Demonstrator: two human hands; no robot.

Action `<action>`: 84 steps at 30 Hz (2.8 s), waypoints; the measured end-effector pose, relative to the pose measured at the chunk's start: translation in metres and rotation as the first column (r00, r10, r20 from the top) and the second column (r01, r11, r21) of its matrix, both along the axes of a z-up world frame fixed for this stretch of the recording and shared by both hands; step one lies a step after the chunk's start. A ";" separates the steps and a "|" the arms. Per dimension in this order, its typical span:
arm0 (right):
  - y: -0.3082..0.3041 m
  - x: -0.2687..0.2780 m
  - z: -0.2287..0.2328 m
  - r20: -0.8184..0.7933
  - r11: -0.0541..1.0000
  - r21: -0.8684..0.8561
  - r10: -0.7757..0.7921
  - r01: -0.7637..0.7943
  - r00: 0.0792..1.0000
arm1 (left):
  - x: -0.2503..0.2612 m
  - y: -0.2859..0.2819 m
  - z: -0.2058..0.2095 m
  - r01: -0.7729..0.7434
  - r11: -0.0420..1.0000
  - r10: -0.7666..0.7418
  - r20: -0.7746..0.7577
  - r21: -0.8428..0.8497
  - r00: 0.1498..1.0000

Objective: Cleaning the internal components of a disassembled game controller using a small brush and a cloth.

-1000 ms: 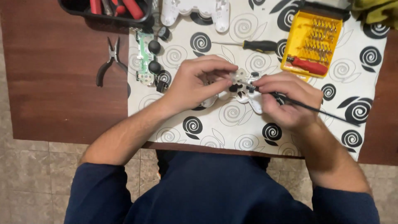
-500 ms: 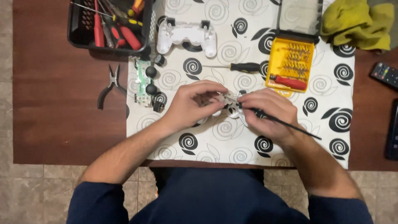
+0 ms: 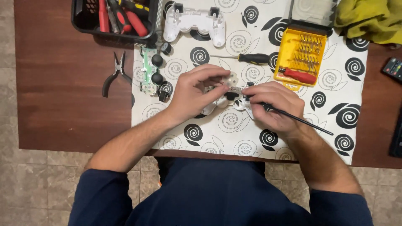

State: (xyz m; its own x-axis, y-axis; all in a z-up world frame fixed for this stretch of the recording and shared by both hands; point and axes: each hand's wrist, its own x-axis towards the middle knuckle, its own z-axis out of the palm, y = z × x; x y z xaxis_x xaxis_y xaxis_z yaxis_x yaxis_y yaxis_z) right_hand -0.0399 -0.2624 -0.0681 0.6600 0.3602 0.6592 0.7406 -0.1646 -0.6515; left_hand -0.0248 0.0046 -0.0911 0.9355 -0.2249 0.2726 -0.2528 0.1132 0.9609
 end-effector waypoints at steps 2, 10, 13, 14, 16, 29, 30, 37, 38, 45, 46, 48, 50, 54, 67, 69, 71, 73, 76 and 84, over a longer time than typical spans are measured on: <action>0.001 0.000 0.002 0.005 1.000 -0.013 -0.011 0.011 1.000 | -0.002 0.000 0.001 -0.003 1.000 0.003 0.002 0.001 1.000; 0.003 0.001 -0.013 0.049 0.999 0.051 -0.013 0.011 0.999 | -0.002 0.000 -0.002 -0.008 1.000 0.007 0.011 0.019 1.000; 0.000 -0.003 -0.008 0.054 1.000 0.012 -0.025 0.024 0.998 | -0.003 0.000 -0.001 -0.029 0.999 0.029 0.002 0.045 1.000; 0.000 -0.004 -0.004 0.063 1.000 -0.002 -0.022 0.022 0.998 | -0.003 0.000 -0.001 -0.028 0.999 0.027 0.014 0.041 1.000; 0.004 -0.002 0.001 0.077 1.000 -0.015 -0.016 0.018 0.997 | -0.003 0.001 0.001 -0.029 0.999 0.028 0.032 0.040 0.999; -0.006 0.003 -0.010 0.153 0.996 -0.013 -0.086 0.089 0.984 | -0.008 -0.004 -0.002 0.002 0.998 -0.007 0.071 0.067 0.997; -0.011 0.005 -0.014 0.159 0.994 -0.012 -0.108 0.111 0.981 | -0.008 -0.004 -0.003 0.004 0.997 -0.009 0.075 0.073 0.997; -0.002 0.002 -0.007 0.132 0.996 -0.021 -0.082 0.086 0.988 | -0.009 -0.005 -0.002 0.011 0.997 -0.015 0.051 0.072 0.999; -0.007 0.003 -0.011 0.133 0.995 -0.034 -0.093 0.098 0.987 | -0.009 -0.004 -0.003 0.016 0.997 -0.019 0.041 0.070 0.999; 0.007 0.001 0.004 0.156 0.998 -0.017 -0.058 0.061 0.986 | -0.008 -0.003 -0.002 0.020 0.997 -0.022 0.030 0.072 0.999; 0.005 0.002 -0.001 0.156 0.998 -0.017 -0.060 0.064 0.986 | -0.007 -0.003 -0.002 0.023 0.997 -0.025 0.030 0.073 0.999; -0.001 0.002 -0.009 0.141 0.995 -0.025 -0.092 0.097 0.986 | -0.008 -0.002 0.000 0.029 0.997 -0.031 0.021 0.077 0.999; -0.002 0.002 -0.009 0.134 0.997 -0.012 -0.076 0.078 0.988 | -0.008 -0.003 -0.003 0.029 0.997 -0.030 0.024 0.067 0.999; 0.009 0.000 0.006 0.117 0.998 -0.018 -0.063 0.066 0.991 | -0.008 -0.005 -0.003 0.035 0.998 -0.036 0.017 0.044 0.999; 0.007 0.000 0.004 0.108 1.000 -0.015 -0.014 0.015 0.994 | -0.011 -0.005 -0.006 0.050 0.998 -0.051 0.009 0.043 0.999; 0.007 0.000 0.006 0.116 0.999 -0.040 0.007 -0.002 0.993 | -0.010 -0.006 -0.006 0.042 0.998 -0.043 0.023 0.049 0.999; 0.006 0.000 0.005 0.132 0.998 -0.045 -0.026 0.033 0.991 | -0.009 -0.006 -0.006 0.035 0.998 -0.036 0.021 0.048 0.999; 0.002 0.000 0.001 0.144 0.997 -0.051 -0.057 0.064 0.988 | -0.010 -0.006 -0.006 0.026 0.999 -0.026 0.015 0.048 1.000; 0.001 0.002 -0.001 0.155 0.995 -0.063 -0.065 0.076 0.986 | -0.009 -0.005 -0.005 0.041 0.998 -0.042 0.012 0.042 0.999; -0.008 0.001 -0.010 0.157 0.989 -0.064 -0.123 0.135 0.980 | -0.011 -0.005 -0.001 0.044 0.999 -0.045 0.032 0.032 0.998</action>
